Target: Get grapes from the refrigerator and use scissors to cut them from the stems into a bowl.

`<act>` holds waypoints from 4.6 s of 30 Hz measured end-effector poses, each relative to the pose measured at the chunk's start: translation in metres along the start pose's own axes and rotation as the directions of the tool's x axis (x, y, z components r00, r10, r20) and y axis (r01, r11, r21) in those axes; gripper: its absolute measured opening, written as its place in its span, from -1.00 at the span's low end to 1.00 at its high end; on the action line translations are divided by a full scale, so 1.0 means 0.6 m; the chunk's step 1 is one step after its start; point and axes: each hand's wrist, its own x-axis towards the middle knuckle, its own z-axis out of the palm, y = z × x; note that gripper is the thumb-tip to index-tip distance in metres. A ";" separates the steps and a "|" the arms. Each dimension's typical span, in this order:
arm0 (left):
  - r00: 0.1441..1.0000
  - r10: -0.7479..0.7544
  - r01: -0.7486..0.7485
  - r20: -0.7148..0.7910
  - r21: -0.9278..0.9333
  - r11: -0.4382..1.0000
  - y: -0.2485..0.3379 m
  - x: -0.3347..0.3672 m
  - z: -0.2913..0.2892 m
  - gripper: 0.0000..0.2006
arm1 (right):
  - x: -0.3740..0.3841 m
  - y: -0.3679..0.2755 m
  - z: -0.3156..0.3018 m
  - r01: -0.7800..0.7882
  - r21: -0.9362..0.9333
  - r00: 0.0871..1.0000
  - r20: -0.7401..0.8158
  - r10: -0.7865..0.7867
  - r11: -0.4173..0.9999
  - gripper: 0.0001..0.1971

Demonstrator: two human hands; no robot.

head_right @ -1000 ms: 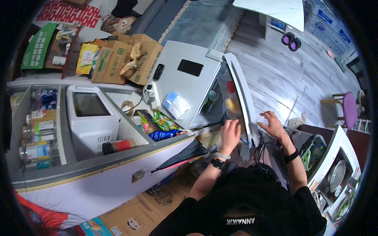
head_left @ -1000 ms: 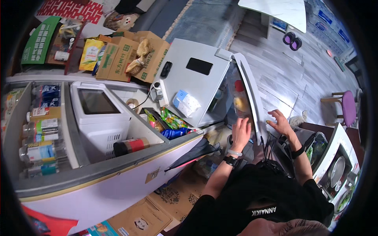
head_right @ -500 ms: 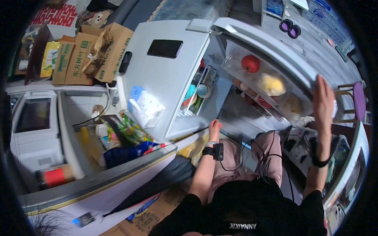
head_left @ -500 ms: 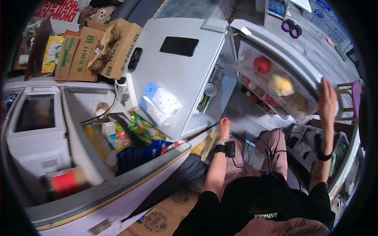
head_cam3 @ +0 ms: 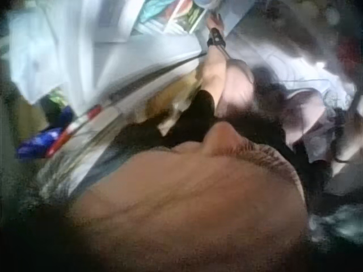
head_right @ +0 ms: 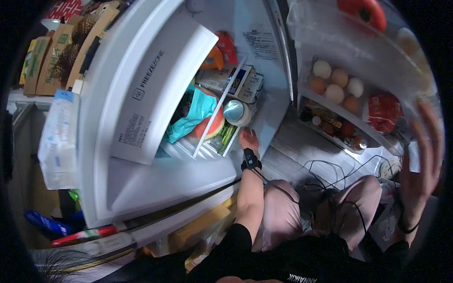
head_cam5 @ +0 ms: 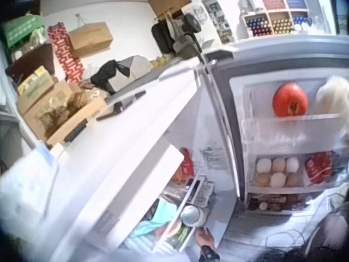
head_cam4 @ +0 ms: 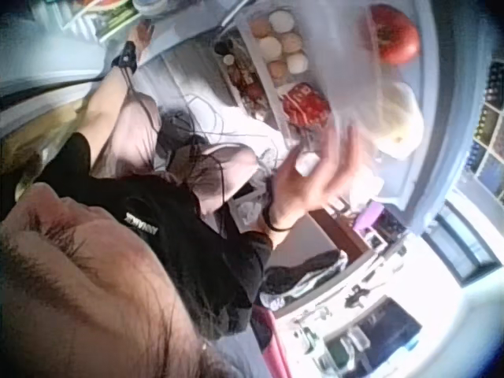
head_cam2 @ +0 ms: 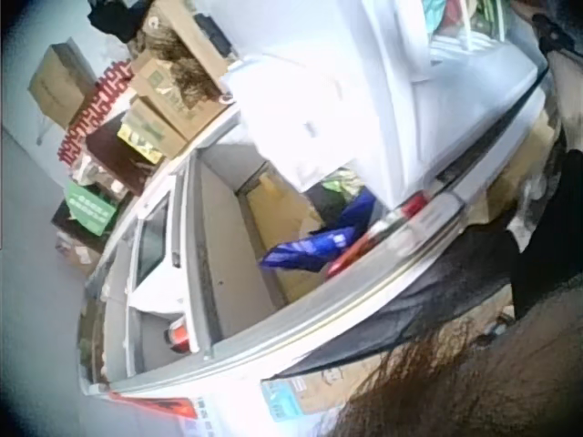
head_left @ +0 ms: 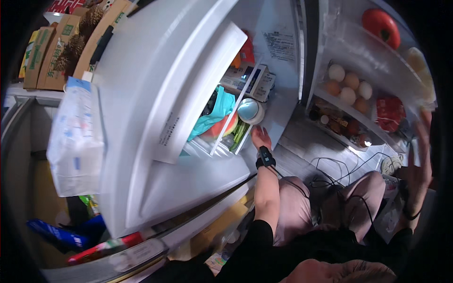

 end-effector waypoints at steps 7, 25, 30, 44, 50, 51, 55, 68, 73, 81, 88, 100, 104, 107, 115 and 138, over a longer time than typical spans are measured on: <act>0.986 0.029 -0.042 -0.163 -0.076 0.996 -0.038 -0.053 0.100 -0.83 | 0.021 -0.152 0.192 0.058 0.615 0.986 0.089 -0.142 0.786 -0.63; 0.788 -0.614 0.610 0.034 0.084 0.788 -0.018 -0.241 0.122 -0.84 | -0.040 -0.340 0.571 -0.463 0.715 0.827 0.561 -0.036 0.524 -0.62; 0.859 0.209 -0.370 0.467 0.849 -0.376 0.065 -0.211 0.188 -0.72 | -0.010 -0.388 0.605 -0.903 0.428 0.429 0.902 -0.052 -0.030 -0.51; 0.939 0.171 -0.115 0.298 0.742 -0.661 0.065 -0.129 0.157 -0.42 | -0.033 -0.405 0.629 -0.899 0.367 0.400 0.909 -0.112 -0.238 -0.59; 0.921 0.123 -0.241 0.370 0.788 -0.566 0.061 -0.140 0.158 -0.47 | -0.045 -0.414 0.609 -0.844 0.281 0.358 0.929 -0.090 -0.457 -0.67; 0.921 0.123 -0.241 0.369 0.790 -0.563 0.057 -0.144 0.161 -0.47 | -0.050 -0.413 0.611 -0.827 0.296 0.384 0.918 -0.096 -0.478 -0.68; 0.929 0.125 -0.227 0.348 0.803 -0.550 0.041 -0.161 0.171 -0.53 | -0.060 -0.408 0.611 -0.813 0.328 0.414 0.907 -0.081 -0.481 -0.65; 0.789 0.007 -0.499 0.614 0.648 -0.576 0.015 -0.232 0.185 -0.74 | -0.022 -0.423 0.575 -0.880 0.269 0.261 0.963 0.075 -0.392 -0.01; 0.869 0.074 -0.441 0.490 0.833 -0.334 0.044 -0.170 0.131 -0.78 | -0.038 -0.417 0.599 -0.918 0.370 0.339 0.919 0.203 -0.144 0.01; 0.902 0.146 -0.299 0.407 0.830 -0.471 0.019 -0.135 0.180 -0.79 | -0.072 -0.405 0.617 -0.907 0.388 0.346 0.909 0.233 -0.165 0.04; 0.851 0.082 -0.325 0.519 0.643 -0.694 0.010 -0.109 0.184 -0.85 | -0.053 -0.404 0.605 -0.912 0.381 0.356 0.919 0.171 -0.149 0.08; 0.863 0.010 -0.396 0.506 0.688 -0.608 -0.022 -0.203 0.190 -0.46 | -0.064 -0.397 0.577 -0.749 0.395 0.361 0.917 0.173 -0.532 -0.22; 0.922 -0.067 -0.341 0.383 0.716 -0.609 -0.026 -0.201 0.207 -0.36 | -0.083 -0.383 0.593 -0.702 0.322 0.320 0.939 0.122 -0.636 -0.41; 0.949 -0.078 -0.288 0.304 0.744 -0.603 -0.027 -0.194 0.210 -0.24 | -0.093 -0.384 0.608 -0.669 0.333 0.299 0.939 0.170 -0.664 -0.53; 0.963 -0.249 -0.224 0.103 0.818 -0.529 0.002 -0.164 0.225 -0.20 | -0.078 -0.378 0.642 -0.767 0.382 0.398 0.913 0.084 -0.515 -0.63; 0.989 -0.096 -0.144 0.110 0.627 -0.765 -0.062 -0.075 0.260 -0.36 | -0.094 -0.424 0.654 -0.625 0.523 0.609 0.791 0.057 -0.580 -0.76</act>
